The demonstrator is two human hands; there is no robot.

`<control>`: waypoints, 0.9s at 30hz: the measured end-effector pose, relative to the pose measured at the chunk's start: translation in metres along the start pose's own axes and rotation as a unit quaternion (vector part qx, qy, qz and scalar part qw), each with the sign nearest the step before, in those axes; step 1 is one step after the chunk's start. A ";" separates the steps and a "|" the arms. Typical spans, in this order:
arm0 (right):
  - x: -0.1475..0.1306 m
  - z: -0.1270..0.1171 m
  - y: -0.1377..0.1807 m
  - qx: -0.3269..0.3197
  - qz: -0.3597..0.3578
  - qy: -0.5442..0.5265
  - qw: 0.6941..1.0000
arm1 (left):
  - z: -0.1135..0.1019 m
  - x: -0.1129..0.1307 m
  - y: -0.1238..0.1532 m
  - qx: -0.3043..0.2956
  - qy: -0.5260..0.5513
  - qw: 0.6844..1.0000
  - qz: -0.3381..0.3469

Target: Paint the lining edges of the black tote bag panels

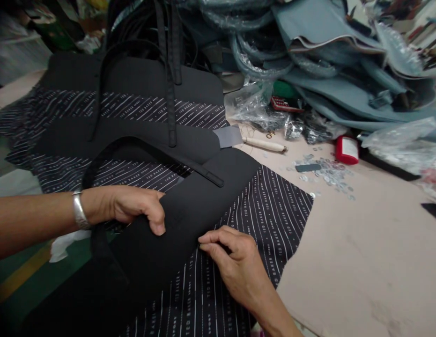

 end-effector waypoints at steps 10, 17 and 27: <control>0.020 0.000 0.002 -0.009 0.099 0.005 0.995 | 0.006 0.004 0.003 -0.008 -0.006 1.000 -0.016; 0.004 -0.002 -0.003 0.021 0.030 0.108 0.993 | 0.006 -0.006 -0.003 -0.011 -0.002 1.000 -0.018; -0.008 -0.004 -0.004 0.063 -0.023 0.152 0.986 | 0.011 -0.001 0.001 0.015 0.007 0.999 0.029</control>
Point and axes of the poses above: each hand's wrist, its own y-axis away from the middle knuckle, its own z-axis out of the palm, x = y × z, the point moved 9 cm from there along -y, towards the middle knuckle, and after that the axes turned 3 degrees about -z, right-handed, at the moved point
